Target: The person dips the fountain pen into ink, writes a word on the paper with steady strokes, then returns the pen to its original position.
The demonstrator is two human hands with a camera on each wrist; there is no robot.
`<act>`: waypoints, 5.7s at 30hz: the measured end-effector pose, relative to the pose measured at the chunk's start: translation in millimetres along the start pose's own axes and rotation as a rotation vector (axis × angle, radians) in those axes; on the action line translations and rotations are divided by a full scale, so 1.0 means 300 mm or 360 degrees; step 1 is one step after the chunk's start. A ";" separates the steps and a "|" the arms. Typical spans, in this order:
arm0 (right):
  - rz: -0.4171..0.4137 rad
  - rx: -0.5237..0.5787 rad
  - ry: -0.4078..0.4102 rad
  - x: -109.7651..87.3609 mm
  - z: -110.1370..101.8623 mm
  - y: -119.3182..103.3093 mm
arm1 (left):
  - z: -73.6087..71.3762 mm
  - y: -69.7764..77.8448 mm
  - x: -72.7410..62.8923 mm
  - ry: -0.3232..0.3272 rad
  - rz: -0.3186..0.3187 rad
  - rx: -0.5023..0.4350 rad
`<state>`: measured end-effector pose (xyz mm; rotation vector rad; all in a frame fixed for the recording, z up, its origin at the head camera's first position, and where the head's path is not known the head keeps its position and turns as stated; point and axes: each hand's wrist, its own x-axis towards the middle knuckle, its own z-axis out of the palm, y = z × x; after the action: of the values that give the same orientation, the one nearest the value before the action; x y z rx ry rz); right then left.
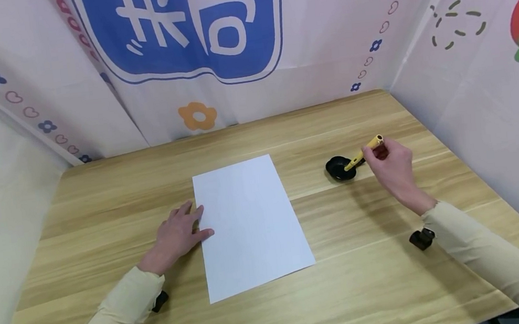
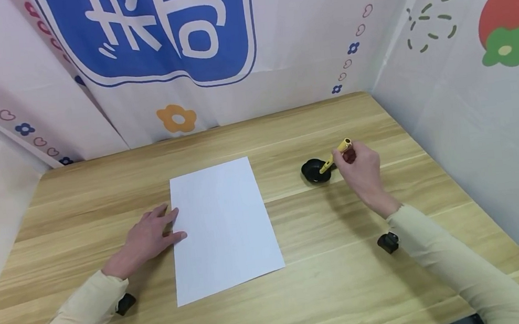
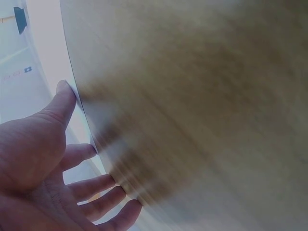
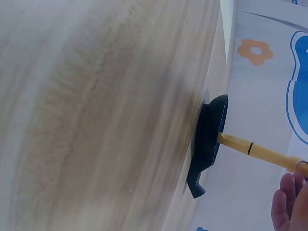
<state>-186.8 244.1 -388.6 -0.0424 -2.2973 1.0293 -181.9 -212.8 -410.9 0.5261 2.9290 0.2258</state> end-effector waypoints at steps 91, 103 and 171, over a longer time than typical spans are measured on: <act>0.0144 -0.0316 -0.0426 0.029 0.082 -0.018 | 0.005 -0.020 0.000 -0.0034 -0.0038 -0.0030; 0.0141 -0.0160 -0.0527 0.050 0.051 -0.051 | 0.012 -0.023 0.002 -0.0039 -0.0043 -0.0032; 0.0189 0.0431 -0.0940 0.009 0.415 -0.404 | -0.050 -0.035 -0.008 -0.0113 0.0023 -0.0040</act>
<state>-231.3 77.6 -367.5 0.2733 -2.6643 1.5720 -185.9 -225.1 -397.8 0.5403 2.8507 0.2405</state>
